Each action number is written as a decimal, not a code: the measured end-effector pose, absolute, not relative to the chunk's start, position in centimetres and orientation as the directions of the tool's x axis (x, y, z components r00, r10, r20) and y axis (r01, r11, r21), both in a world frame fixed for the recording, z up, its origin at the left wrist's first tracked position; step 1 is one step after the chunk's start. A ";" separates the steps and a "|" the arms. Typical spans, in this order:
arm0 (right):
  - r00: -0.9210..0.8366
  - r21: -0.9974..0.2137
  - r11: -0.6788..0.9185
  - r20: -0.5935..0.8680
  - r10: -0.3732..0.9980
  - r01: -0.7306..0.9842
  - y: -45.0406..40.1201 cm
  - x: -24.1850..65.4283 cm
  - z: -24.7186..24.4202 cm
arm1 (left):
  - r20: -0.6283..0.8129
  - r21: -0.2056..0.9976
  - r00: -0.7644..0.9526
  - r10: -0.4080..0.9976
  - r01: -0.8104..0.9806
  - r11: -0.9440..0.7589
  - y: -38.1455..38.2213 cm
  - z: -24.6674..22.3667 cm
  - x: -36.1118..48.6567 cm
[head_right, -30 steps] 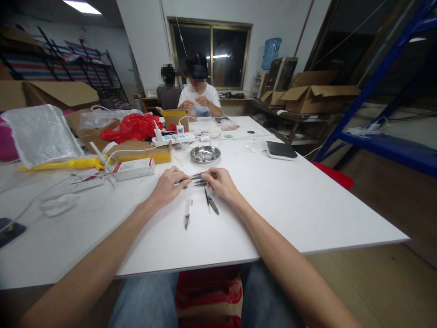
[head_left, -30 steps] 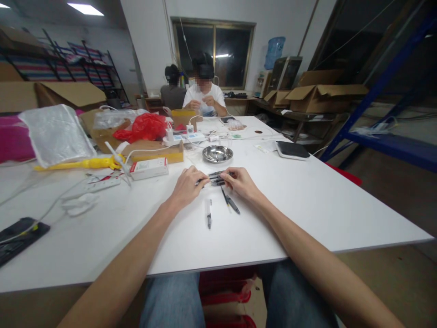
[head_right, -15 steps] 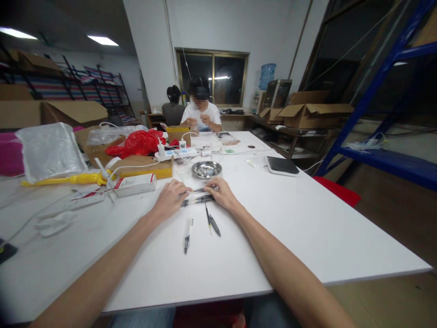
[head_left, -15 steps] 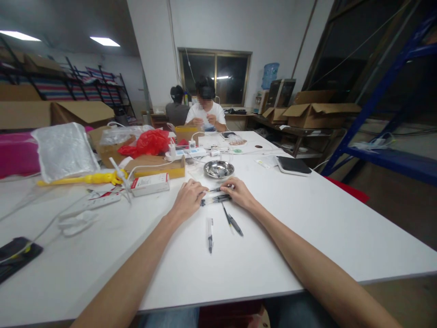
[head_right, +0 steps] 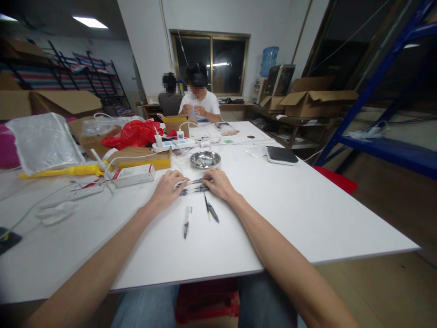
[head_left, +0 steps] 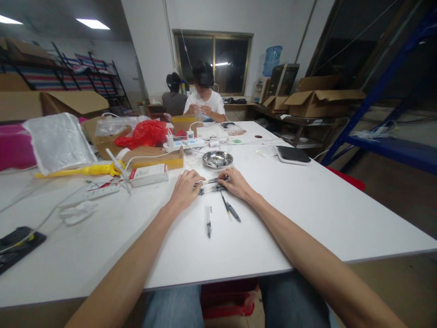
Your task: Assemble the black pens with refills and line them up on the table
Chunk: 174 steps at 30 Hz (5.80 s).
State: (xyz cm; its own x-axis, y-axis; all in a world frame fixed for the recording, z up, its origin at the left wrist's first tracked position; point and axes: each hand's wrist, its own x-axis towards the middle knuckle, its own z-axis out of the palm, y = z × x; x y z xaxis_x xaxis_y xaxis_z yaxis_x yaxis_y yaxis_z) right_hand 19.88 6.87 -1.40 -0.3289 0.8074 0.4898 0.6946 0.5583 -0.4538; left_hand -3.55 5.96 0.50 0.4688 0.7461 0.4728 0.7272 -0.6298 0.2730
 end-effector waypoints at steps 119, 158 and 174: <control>-0.168 -0.900 0.435 0.424 0.890 0.038 0.5 16.7 1.6 | 0.496 0.566 0.411 0.765 0.515 -0.644 2.5 0.8 -2.4; -0.368 -0.570 0.542 0.399 0.840 0.617 0.6 16.9 0.5 | 0.526 0.359 0.376 0.763 0.715 -0.600 2.9 1.3 -3.2; -0.144 -0.787 0.567 0.549 0.824 0.244 1.5 17.7 1.8 | 0.456 0.355 0.461 0.761 0.690 -0.631 3.0 1.1 -3.1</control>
State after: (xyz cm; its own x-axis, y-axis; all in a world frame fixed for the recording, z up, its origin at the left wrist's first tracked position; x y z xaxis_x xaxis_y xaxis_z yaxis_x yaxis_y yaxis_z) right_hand 17.74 1.52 1.77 -0.1437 0.8237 0.5485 0.2435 0.5666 -0.7872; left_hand -3.09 2.99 1.11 0.4612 0.7611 0.4560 0.6903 -0.6307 0.3546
